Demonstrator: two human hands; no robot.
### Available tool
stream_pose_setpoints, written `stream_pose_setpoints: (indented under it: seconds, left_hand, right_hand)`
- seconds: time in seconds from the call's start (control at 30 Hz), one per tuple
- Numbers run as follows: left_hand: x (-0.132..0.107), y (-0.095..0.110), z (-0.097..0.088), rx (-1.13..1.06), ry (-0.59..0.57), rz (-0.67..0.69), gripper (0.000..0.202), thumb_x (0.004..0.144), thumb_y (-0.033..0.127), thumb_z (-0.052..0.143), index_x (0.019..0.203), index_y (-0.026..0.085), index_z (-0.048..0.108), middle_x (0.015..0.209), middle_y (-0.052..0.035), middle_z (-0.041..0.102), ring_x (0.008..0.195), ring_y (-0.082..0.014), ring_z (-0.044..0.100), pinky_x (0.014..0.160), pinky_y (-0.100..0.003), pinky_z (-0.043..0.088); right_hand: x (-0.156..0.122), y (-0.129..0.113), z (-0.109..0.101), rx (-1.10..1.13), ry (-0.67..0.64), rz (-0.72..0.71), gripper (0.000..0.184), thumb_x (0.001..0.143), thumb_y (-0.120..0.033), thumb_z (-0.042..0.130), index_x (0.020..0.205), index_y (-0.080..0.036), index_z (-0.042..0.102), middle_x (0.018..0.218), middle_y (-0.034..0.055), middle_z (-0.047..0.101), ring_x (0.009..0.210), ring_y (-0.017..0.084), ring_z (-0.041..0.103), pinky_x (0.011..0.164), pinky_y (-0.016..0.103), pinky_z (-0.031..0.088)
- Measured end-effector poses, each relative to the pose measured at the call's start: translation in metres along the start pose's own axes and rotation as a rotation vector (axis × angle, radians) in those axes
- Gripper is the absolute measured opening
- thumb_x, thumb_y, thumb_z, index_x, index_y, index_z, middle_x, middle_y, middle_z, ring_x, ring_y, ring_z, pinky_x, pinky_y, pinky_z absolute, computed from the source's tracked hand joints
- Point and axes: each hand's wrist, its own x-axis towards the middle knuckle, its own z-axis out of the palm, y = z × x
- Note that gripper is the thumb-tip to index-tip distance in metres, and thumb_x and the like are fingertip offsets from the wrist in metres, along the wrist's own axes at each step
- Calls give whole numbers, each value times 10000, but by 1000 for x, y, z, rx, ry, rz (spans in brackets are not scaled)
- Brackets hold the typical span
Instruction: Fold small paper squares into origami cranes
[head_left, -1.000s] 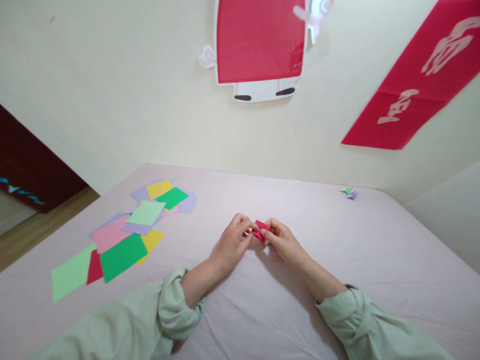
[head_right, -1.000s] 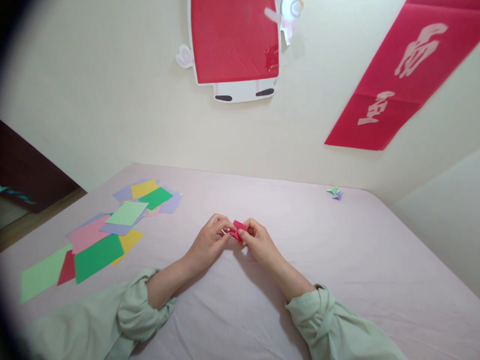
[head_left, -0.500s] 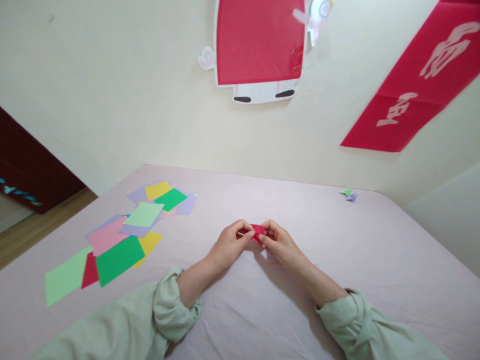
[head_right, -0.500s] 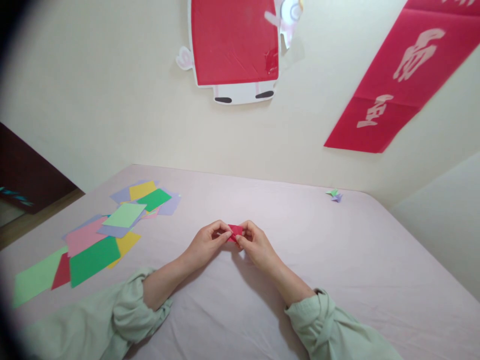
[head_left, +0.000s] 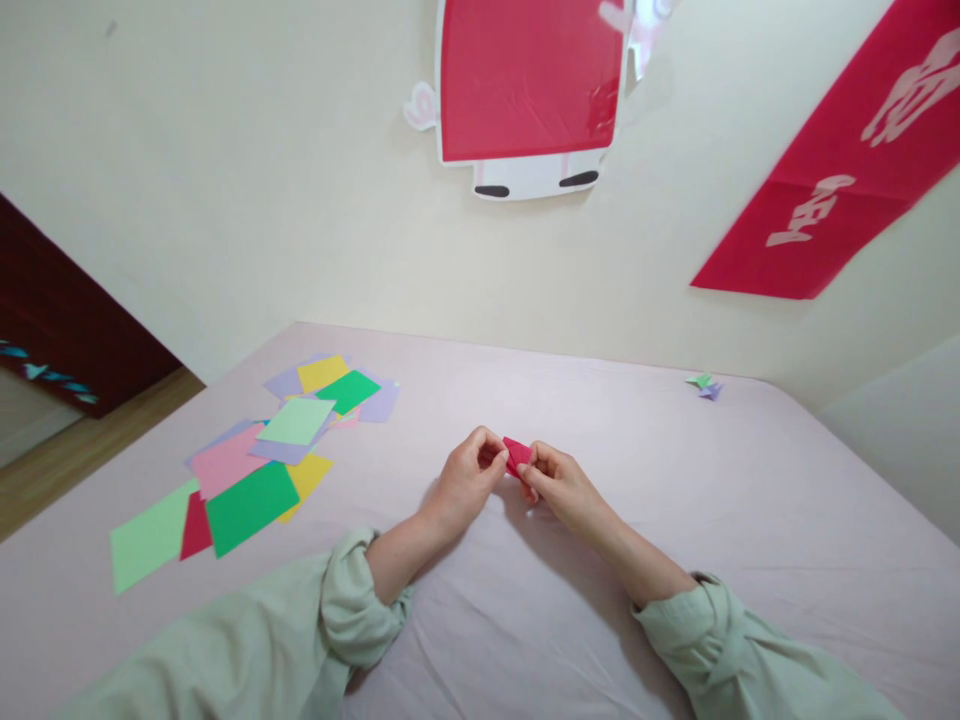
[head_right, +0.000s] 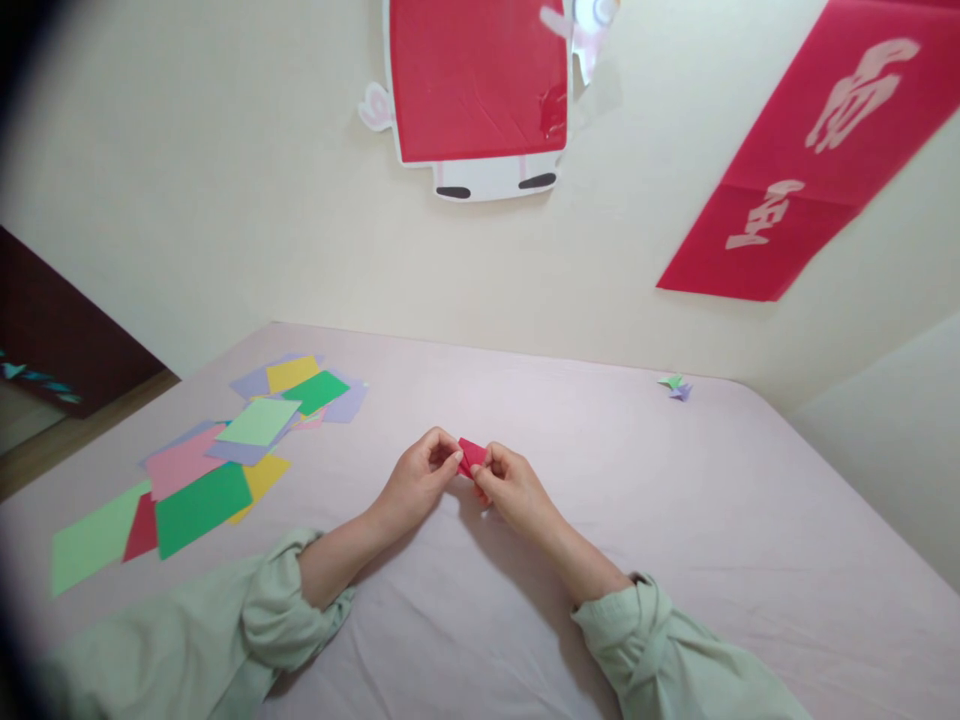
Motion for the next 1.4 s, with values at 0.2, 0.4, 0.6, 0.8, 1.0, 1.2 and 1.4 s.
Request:
stream_pose_setpoints:
  seconds: [0.2, 0.4, 0.6, 0.8, 1.0, 1.2, 1.4]
  left_hand:
    - [-2, -2, 1, 73, 24, 34, 73, 835, 207, 522, 771, 186, 493, 732, 28, 568, 680, -113, 555, 671, -240, 433]
    - [-1, -2, 1, 109, 19, 71, 64, 842, 202, 528, 787, 189, 498, 760, 16, 573, 715, -128, 566, 700, -257, 443]
    - [-1, -7, 0, 66, -11, 75, 95, 882, 257, 500, 813, 194, 490, 772, 14, 563, 711, -130, 562, 694, -265, 444]
    - [0, -7, 3, 75, 3, 66, 97, 869, 253, 514, 800, 191, 483, 752, 24, 549, 696, -122, 546, 679, -251, 430]
    - [0, -3, 5, 135, 47, 49, 85, 861, 235, 506, 794, 190, 479, 734, 31, 537, 665, -115, 516, 648, -242, 399]
    - [1, 1, 4, 149, 70, 61, 94, 853, 240, 522, 783, 193, 481, 729, 27, 543, 674, -123, 521, 660, -250, 405]
    - [-1, 3, 4, 148, 69, 75, 106, 872, 255, 511, 792, 190, 484, 759, 14, 560, 709, -129, 542, 689, -260, 423]
  right_hand:
    - [-1, 0, 1, 2, -14, 21, 277, 769, -403, 626, 673, -203, 460, 509, -56, 521, 459, 94, 467, 478, 219, 339]
    - [0, -1, 0, 43, -25, 34, 254, 742, -378, 630, 673, -205, 457, 506, -59, 528, 458, 90, 465, 477, 216, 330]
    - [0, -3, 2, 32, 3, 72, 180, 743, -299, 586, 665, -205, 454, 491, -66, 509, 452, 90, 460, 472, 213, 326]
    - [0, -1, 3, -27, 0, 45, 140, 759, -282, 561, 690, -200, 472, 503, -68, 507, 451, 88, 458, 469, 211, 334]
    - [-2, -5, 4, -28, -23, 33, 144, 757, -283, 571, 687, -203, 474, 509, -69, 491, 461, 92, 448, 465, 212, 331]
    - [-4, -7, 2, 17, -39, 40, 230, 812, -390, 555, 703, -192, 515, 592, -22, 571, 524, 109, 498, 525, 236, 387]
    - [-2, -4, 4, 45, -64, 38, 321, 778, -486, 622, 742, -180, 533, 576, -32, 558, 488, 97, 466, 513, 238, 378]
